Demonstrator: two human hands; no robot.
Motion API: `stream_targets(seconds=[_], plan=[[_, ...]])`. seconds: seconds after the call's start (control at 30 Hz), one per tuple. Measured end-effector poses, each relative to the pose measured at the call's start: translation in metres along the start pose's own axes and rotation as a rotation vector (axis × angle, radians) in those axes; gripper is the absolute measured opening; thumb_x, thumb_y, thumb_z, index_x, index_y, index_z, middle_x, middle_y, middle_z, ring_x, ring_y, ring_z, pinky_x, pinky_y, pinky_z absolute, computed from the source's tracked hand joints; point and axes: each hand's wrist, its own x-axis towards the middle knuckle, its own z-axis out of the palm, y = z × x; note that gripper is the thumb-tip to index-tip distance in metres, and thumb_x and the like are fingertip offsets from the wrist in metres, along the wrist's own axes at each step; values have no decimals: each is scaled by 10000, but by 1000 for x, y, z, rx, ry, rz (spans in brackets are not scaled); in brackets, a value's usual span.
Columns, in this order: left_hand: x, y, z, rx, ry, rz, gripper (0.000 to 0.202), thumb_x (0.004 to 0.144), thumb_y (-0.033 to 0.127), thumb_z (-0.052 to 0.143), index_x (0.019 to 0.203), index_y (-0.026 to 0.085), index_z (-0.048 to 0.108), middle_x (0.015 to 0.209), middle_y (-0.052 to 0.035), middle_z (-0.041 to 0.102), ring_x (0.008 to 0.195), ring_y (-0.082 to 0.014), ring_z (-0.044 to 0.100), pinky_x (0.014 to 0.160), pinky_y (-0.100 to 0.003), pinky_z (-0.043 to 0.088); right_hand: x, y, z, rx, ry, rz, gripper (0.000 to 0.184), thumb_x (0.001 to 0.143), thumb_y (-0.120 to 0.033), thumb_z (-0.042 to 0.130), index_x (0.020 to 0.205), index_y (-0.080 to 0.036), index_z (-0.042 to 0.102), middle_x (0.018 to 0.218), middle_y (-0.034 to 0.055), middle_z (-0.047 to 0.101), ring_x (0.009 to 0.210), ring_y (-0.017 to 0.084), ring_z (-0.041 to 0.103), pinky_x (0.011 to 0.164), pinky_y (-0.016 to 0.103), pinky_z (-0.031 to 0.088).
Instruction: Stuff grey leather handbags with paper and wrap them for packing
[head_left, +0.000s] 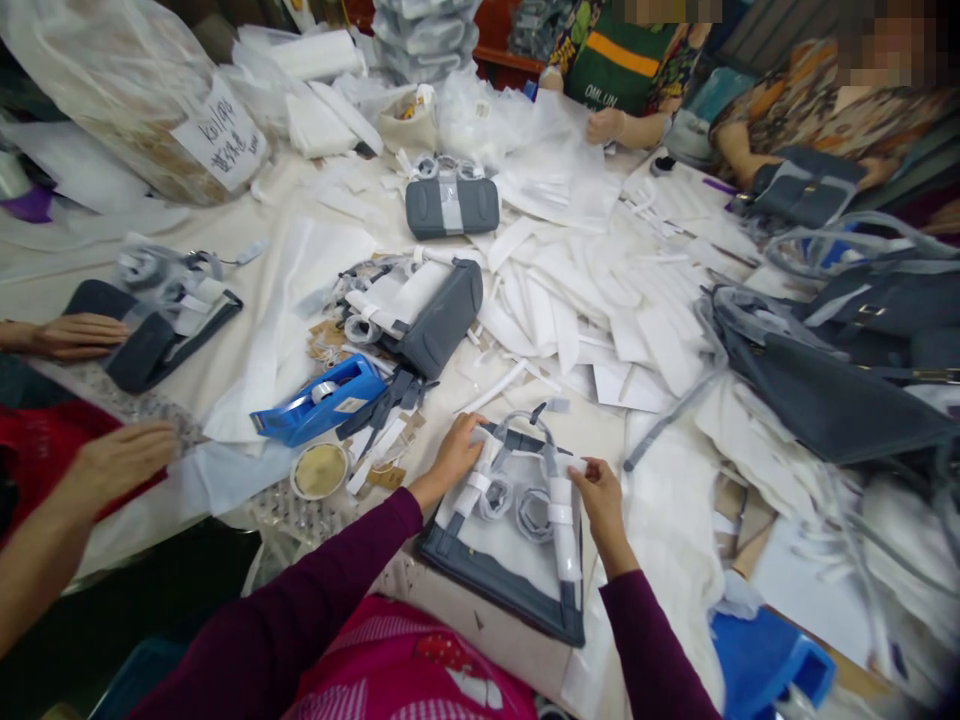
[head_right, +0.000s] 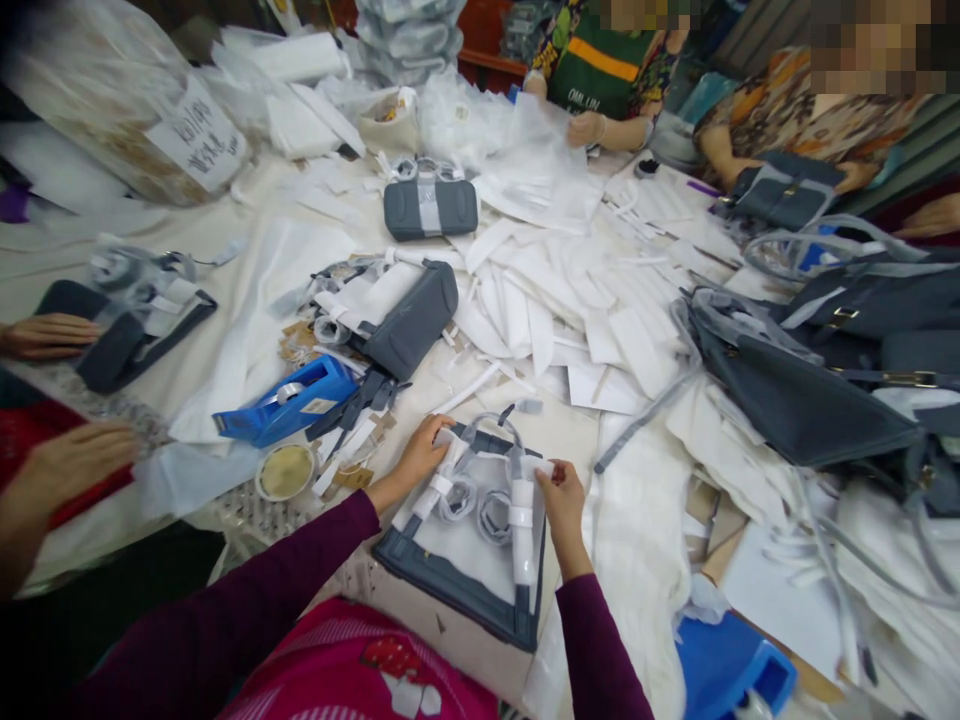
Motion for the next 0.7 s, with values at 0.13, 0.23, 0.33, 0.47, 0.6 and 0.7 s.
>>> stream_targets(seconds=[0.13,0.23,0.33,0.47,0.6,0.7], plan=[[6,-3,-4,-37,-129,79,178,738,90,471,831,177,595,897,-39,567,940,-186,528,876,-301,416,-2,-2,5,-46,-31,14,339,704,-509,663,716,-195,536,600,-44,497,588,135,447,545,260,346],[10,-8,-2,-65,-145,24,75,748,148,500,720,168,567,780,-16,542,809,-165,519,761,-269,418,-4,2,6,-77,-33,25,370,733,-510,656,635,-197,486,544,-63,432,545,113,389,501,247,296],[12,-12,3,-125,-142,-32,141,742,202,527,610,160,501,683,17,463,692,-128,467,637,-230,378,-3,10,10,64,-55,60,351,744,-503,661,689,-193,505,567,-68,447,537,104,395,487,235,309],[10,-15,15,-225,-118,-111,178,760,218,514,597,152,483,648,35,442,620,-99,429,565,-210,337,2,22,17,235,-82,114,326,711,-459,699,731,-203,499,579,-71,467,506,99,401,451,227,308],[9,-23,26,-223,-89,-123,135,779,217,507,669,139,512,646,40,458,608,-92,432,569,-204,347,9,32,20,271,-100,97,327,704,-423,704,870,-207,524,663,-37,545,546,128,491,486,252,392],[2,-27,21,-123,-62,-85,171,793,282,562,846,120,570,798,5,543,710,-112,499,651,-223,423,2,33,8,55,-24,-106,483,715,-416,694,1108,-190,528,853,40,604,681,178,560,564,309,462]])
